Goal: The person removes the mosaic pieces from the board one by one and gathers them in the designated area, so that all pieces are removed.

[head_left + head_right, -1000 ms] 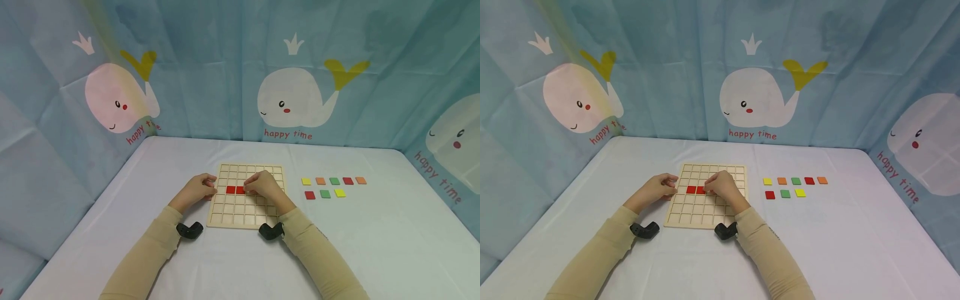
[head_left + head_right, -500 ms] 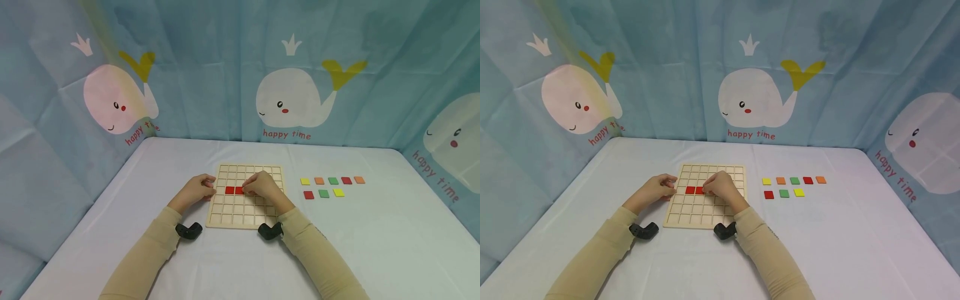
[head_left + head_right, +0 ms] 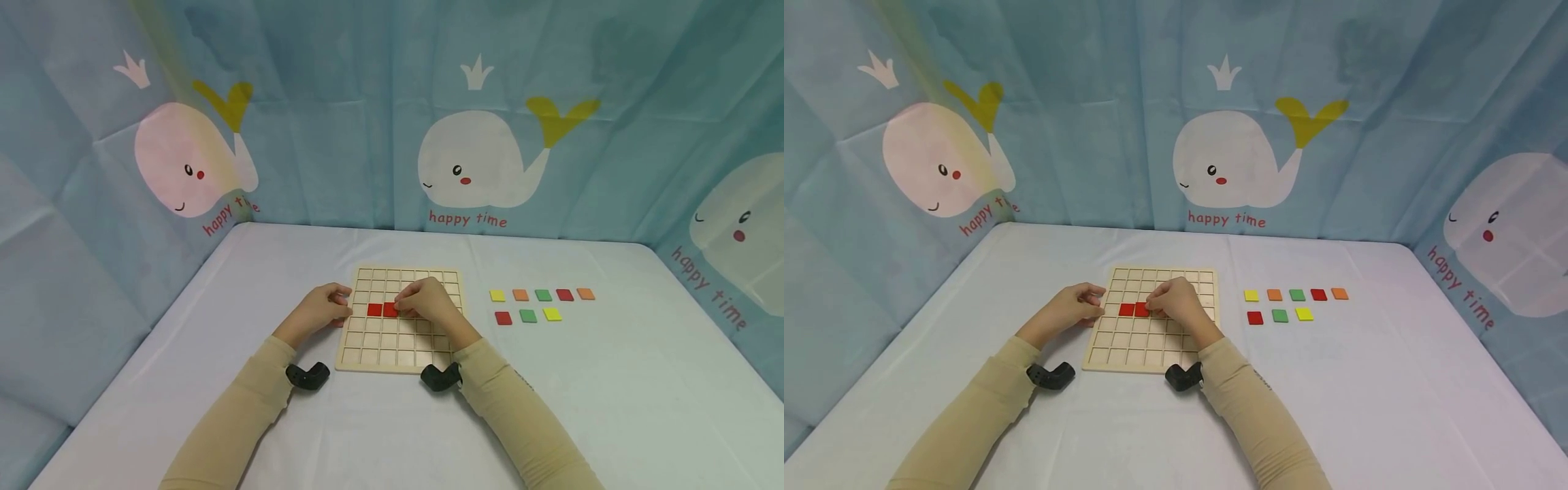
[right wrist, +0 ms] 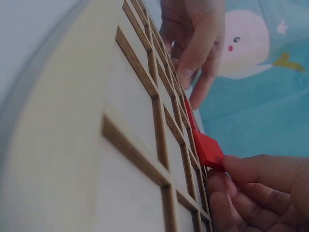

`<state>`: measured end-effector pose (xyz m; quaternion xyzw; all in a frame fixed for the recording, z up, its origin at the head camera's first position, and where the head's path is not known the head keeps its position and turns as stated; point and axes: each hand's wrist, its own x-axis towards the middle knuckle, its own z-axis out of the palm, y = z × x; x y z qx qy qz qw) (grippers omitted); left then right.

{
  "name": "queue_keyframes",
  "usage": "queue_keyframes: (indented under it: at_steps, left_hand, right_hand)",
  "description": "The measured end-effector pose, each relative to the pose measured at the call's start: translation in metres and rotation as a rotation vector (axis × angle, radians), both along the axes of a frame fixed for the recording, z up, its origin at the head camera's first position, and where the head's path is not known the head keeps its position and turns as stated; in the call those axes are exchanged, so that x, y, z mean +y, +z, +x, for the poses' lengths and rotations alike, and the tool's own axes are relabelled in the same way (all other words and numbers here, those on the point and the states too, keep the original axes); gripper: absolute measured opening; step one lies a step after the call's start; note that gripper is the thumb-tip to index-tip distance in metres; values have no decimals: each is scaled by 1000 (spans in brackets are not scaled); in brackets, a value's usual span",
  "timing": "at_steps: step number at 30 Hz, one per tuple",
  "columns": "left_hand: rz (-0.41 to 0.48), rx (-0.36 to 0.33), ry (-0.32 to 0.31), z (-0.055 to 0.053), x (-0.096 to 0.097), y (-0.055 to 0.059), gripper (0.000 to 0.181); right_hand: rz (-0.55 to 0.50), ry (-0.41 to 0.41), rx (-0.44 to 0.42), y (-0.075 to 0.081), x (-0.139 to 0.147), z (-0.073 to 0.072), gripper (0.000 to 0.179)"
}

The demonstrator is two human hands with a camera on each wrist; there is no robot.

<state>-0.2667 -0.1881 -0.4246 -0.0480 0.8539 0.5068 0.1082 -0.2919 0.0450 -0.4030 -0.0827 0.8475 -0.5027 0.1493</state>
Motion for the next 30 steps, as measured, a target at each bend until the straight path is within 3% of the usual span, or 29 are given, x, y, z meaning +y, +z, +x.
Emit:
queue_keyframes:
  at_steps: [30]
  left_hand:
    - [-7, -3, 8, 0, 2, -1, 48]
  right_hand:
    - [-25, -8, -29, 0, 0, 0, 7]
